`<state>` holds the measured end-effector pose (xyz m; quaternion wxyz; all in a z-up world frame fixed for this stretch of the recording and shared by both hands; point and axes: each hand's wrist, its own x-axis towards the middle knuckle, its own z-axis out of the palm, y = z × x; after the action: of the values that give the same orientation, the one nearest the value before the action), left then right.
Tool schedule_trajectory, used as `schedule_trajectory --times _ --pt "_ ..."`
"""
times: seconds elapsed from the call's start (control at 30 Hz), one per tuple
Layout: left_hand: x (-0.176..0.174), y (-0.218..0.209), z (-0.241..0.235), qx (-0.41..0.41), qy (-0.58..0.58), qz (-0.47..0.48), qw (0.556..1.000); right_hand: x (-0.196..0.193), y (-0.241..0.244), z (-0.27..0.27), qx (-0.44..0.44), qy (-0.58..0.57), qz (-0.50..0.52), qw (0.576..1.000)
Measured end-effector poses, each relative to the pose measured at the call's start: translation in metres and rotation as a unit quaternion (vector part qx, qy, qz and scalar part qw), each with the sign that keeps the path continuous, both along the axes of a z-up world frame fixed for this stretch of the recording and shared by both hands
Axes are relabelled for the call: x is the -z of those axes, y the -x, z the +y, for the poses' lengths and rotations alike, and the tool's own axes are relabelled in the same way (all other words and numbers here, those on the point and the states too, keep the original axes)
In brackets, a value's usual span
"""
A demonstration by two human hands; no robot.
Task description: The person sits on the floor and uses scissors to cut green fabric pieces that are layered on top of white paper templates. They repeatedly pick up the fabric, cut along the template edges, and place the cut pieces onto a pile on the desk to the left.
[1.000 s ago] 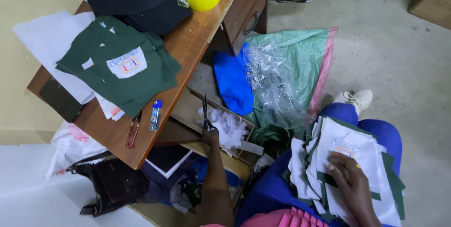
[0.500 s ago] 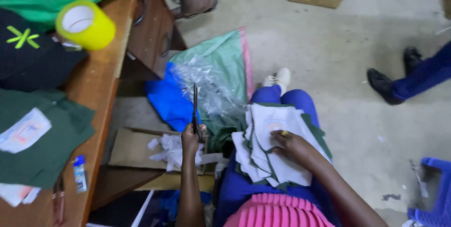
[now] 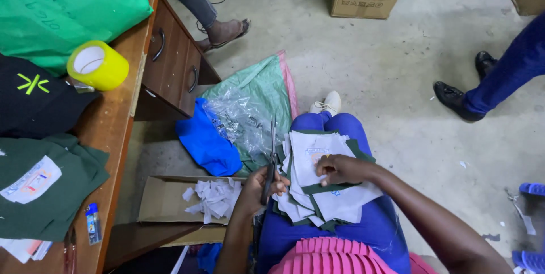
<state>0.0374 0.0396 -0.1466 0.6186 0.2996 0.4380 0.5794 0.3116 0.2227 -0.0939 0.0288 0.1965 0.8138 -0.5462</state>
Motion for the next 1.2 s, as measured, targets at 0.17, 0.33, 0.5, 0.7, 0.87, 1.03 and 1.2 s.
schedule_trajectory --times 0.17,0.33,0.5,0.7,0.87,1.03,1.2 --pt "-0.004 -0.010 -0.009 -0.004 0.006 -0.011 1.000 -0.004 -0.005 0.007 -0.105 -0.072 -0.014 0.992" --pt "-0.025 -0.018 -0.015 0.032 0.068 -0.003 0.997 0.024 -0.020 0.005 -0.064 -0.118 -0.016 0.991" --pt "-0.039 -0.020 -0.010 0.050 0.080 0.033 0.995 0.040 -0.025 -0.006 -0.073 -0.231 0.023 0.970" --pt "-0.047 -0.025 -0.002 0.049 0.078 0.029 0.995 0.048 -0.021 -0.007 -0.127 -0.377 0.029 0.917" --pt "-0.040 -0.023 -0.009 0.050 0.064 0.022 0.996 0.047 -0.021 -0.011 -0.112 -0.351 0.009 0.929" --pt "-0.044 -0.024 -0.009 0.049 0.062 0.035 0.996 0.063 -0.013 -0.013 -0.187 -0.473 0.033 0.861" --pt "-0.035 -0.023 -0.008 0.047 0.071 0.027 0.996 0.070 -0.011 -0.019 -0.159 -0.495 0.041 0.853"
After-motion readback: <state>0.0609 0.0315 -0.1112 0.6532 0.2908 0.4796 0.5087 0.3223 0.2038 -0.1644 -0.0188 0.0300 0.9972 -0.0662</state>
